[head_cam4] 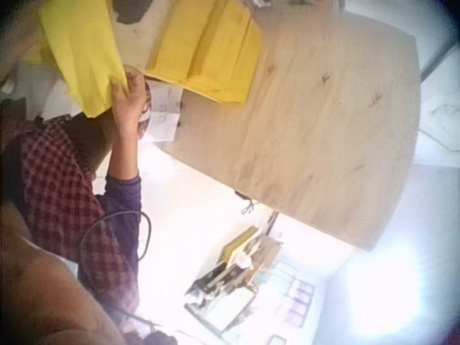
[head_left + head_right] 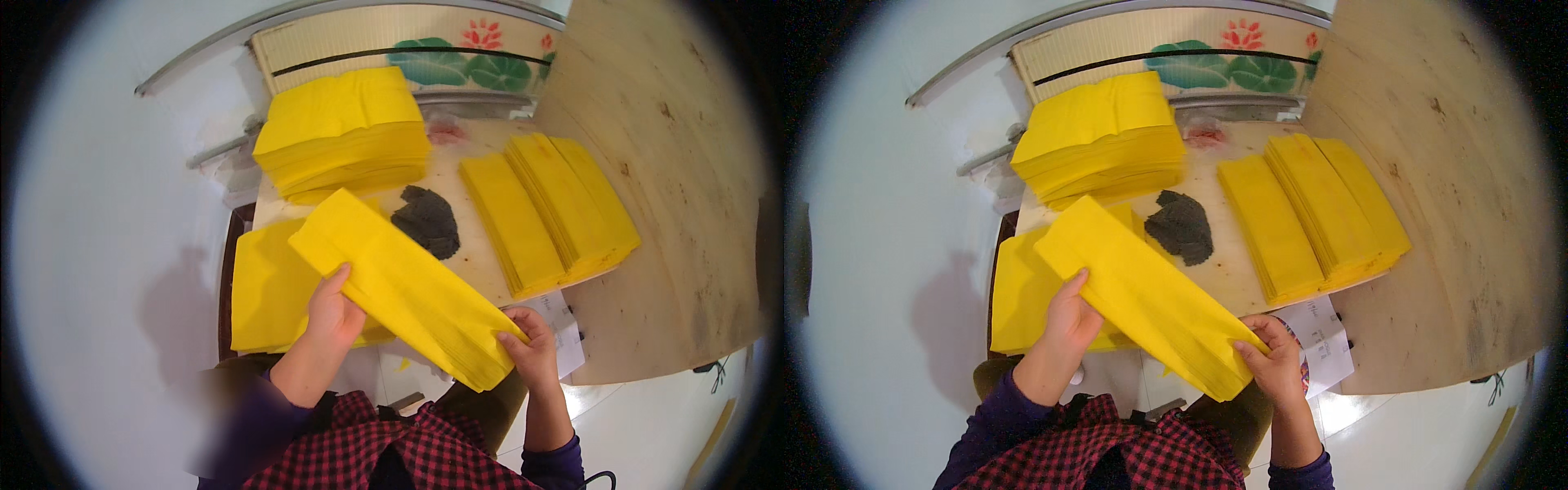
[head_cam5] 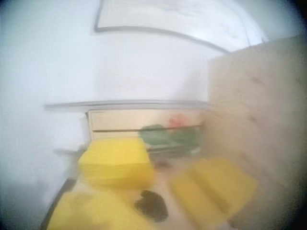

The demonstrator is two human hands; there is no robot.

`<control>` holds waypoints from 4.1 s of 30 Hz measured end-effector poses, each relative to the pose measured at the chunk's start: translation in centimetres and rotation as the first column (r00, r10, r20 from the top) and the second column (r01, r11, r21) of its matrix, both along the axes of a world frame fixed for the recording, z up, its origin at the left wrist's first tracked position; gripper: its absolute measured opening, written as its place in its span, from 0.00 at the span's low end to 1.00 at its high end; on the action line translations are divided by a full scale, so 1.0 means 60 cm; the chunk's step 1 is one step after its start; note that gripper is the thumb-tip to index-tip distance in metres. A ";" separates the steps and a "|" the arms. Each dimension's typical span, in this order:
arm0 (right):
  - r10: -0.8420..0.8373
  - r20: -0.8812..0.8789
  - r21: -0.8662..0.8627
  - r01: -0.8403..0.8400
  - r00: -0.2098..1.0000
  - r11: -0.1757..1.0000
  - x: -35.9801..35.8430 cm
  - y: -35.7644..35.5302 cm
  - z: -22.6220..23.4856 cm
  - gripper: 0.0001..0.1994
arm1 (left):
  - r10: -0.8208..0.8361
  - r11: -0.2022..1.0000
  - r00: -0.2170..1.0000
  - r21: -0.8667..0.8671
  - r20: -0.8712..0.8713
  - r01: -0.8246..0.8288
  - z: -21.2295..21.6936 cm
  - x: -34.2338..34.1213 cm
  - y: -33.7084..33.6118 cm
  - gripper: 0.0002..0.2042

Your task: The person repeatedly folds yellow sheets of paper by hand on a table, aligning edges and pressing creases. They handle sheets one at a time, stacking completed folds to the side. No tools are used.

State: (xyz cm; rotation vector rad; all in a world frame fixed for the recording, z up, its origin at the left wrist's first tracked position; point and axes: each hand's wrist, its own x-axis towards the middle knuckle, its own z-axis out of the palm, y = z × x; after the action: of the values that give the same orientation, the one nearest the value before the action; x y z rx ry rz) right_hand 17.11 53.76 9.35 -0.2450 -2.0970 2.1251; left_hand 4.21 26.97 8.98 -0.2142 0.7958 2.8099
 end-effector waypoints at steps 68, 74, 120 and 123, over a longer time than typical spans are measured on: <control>-0.498 -0.302 0.182 0.562 0.813 0.807 -0.028 0.121 -0.138 0.11 | -0.122 0.946 0.992 -0.303 -0.015 0.112 -0.142 -0.102 0.513 0.32; -0.242 0.052 0.115 0.235 0.969 0.965 -0.033 0.212 -0.137 0.09 | -0.103 0.906 0.995 -0.411 0.016 0.100 -0.093 -0.087 0.463 0.29; 0.345 0.110 0.338 -0.361 0.932 0.869 -0.036 0.011 -0.146 0.06 | -0.651 -0.108 0.669 -0.829 -0.359 -0.549 -0.111 0.035 -0.028 0.18; 0.360 0.173 0.293 -0.397 0.917 0.870 -0.036 0.010 -0.142 0.06 | -0.644 -0.099 0.679 -0.842 -0.352 -0.530 -0.113 0.032 -0.030 0.17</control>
State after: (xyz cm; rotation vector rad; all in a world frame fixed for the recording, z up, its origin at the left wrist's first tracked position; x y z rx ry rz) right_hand 14.96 54.36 0.80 0.1004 -2.7080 1.9359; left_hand 6.13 25.18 2.21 0.8942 2.9209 1.1054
